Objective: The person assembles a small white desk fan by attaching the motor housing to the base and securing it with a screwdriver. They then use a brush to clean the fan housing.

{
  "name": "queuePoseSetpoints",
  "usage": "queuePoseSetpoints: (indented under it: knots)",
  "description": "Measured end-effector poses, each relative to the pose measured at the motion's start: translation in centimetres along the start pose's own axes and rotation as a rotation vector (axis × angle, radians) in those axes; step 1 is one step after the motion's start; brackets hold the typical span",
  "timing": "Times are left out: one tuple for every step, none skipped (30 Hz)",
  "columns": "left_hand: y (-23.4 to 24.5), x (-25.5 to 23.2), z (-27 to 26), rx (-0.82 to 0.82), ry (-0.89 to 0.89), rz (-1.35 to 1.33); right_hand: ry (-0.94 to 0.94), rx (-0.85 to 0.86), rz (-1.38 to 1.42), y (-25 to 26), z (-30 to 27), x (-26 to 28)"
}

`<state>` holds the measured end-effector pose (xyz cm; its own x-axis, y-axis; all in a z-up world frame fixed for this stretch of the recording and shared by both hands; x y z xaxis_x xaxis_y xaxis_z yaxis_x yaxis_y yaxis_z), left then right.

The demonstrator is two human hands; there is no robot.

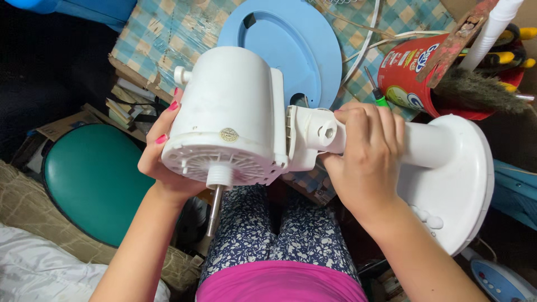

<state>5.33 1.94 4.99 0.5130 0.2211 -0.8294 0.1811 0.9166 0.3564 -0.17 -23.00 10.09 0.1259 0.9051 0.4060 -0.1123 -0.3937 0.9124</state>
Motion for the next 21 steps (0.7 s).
queuePoseSetpoints:
  knots:
    - [-0.1,-0.1,0.0,-0.013,-0.007,-0.006,-0.003,-0.001,-0.002,0.1,0.0,0.1]
    - [-0.2,-0.2,0.0,-0.027,-0.016,-0.012,-0.005,-0.003,-0.002,0.1,-0.1,0.1]
    - [-0.3,-0.4,0.2,-0.04,-0.026,-0.017,-0.002,-0.015,0.001,0.3,-0.2,0.2]
    - [-0.4,-0.5,0.3,-0.041,-0.031,-0.051,0.0,-0.026,0.006,0.4,-0.4,0.3]
    - [-0.6,-0.6,0.5,-0.042,-0.037,-0.085,0.002,-0.037,0.01,0.5,-0.5,0.3]
    - [-0.6,-0.7,0.7,-0.043,-0.042,-0.119,-0.005,-0.038,0.015,0.5,-0.7,0.2]
    - [-0.6,-1.0,0.9,-0.036,-0.058,-0.101,-0.011,-0.04,0.019,0.4,-1.0,0.1]
    - [-0.4,-1.2,1.1,-0.03,-0.076,-0.083,-0.017,-0.043,0.025,0.3,-1.2,-0.1]
    - [-0.2,-1.5,1.3,-0.023,-0.094,-0.064,-0.027,-0.043,0.032,0.2,-1.4,-0.3]
    - [0.0,-1.6,1.5,-0.002,-0.101,-0.049,-0.035,-0.046,0.042,0.0,-1.6,-0.5]
    - [0.3,-1.8,1.7,0.02,-0.107,-0.033,-0.042,-0.048,0.053,-0.3,-1.7,-0.7]
    - [0.6,-2.0,1.8,0.039,-0.112,-0.017,-0.045,-0.053,0.065,-0.4,-1.8,-0.9]
    - [0.9,-2.4,1.8,0.072,-0.143,-0.009,-0.049,-0.057,0.077,-0.6,-2.0,-1.2]
    - [1.1,-2.8,1.8,0.104,-0.174,-0.001,-0.052,-0.06,0.088,-0.7,-2.1,-1.4]
    - [1.3,-3.2,1.7,0.138,-0.203,0.006,-0.064,-0.05,0.087,-1.0,-2.3,-1.7]
    - [1.3,-3.5,1.6,0.167,-0.233,0.018,-0.077,-0.04,0.085,-1.3,-2.5,-2.0]
    - [1.4,-3.9,1.4,0.196,-0.263,0.029,-0.09,-0.031,0.082,-1.5,-2.6,-2.1]
    - [1.4,-4.2,1.3,0.225,-0.291,0.039,-0.095,-0.029,0.089,-1.6,-2.8,-2.1]
    - [1.5,-4.3,1.3,0.241,-0.293,0.043,-0.101,-0.027,0.096,-1.7,-3.0,-2.0]
    - [1.6,-4.3,1.2,0.256,-0.295,0.045,-0.107,-0.025,0.102,-1.7,-3.1,-2.0]
    - [1.6,-4.3,1.2,0.272,-0.298,0.047,-0.107,-0.026,0.102,-1.7,-3.1,-1.8]
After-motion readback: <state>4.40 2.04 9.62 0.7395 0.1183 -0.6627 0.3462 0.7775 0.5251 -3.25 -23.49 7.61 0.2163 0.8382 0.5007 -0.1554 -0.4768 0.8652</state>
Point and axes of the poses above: each hand's wrist, its own z-axis towards the middle knuckle, its own y-axis out of the back of the hand, x = y × z, the point moved 8 cm from there along z, towards the middle knuckle, and after that the axes turned 7 degrees about -x, right-handed, at the moved point
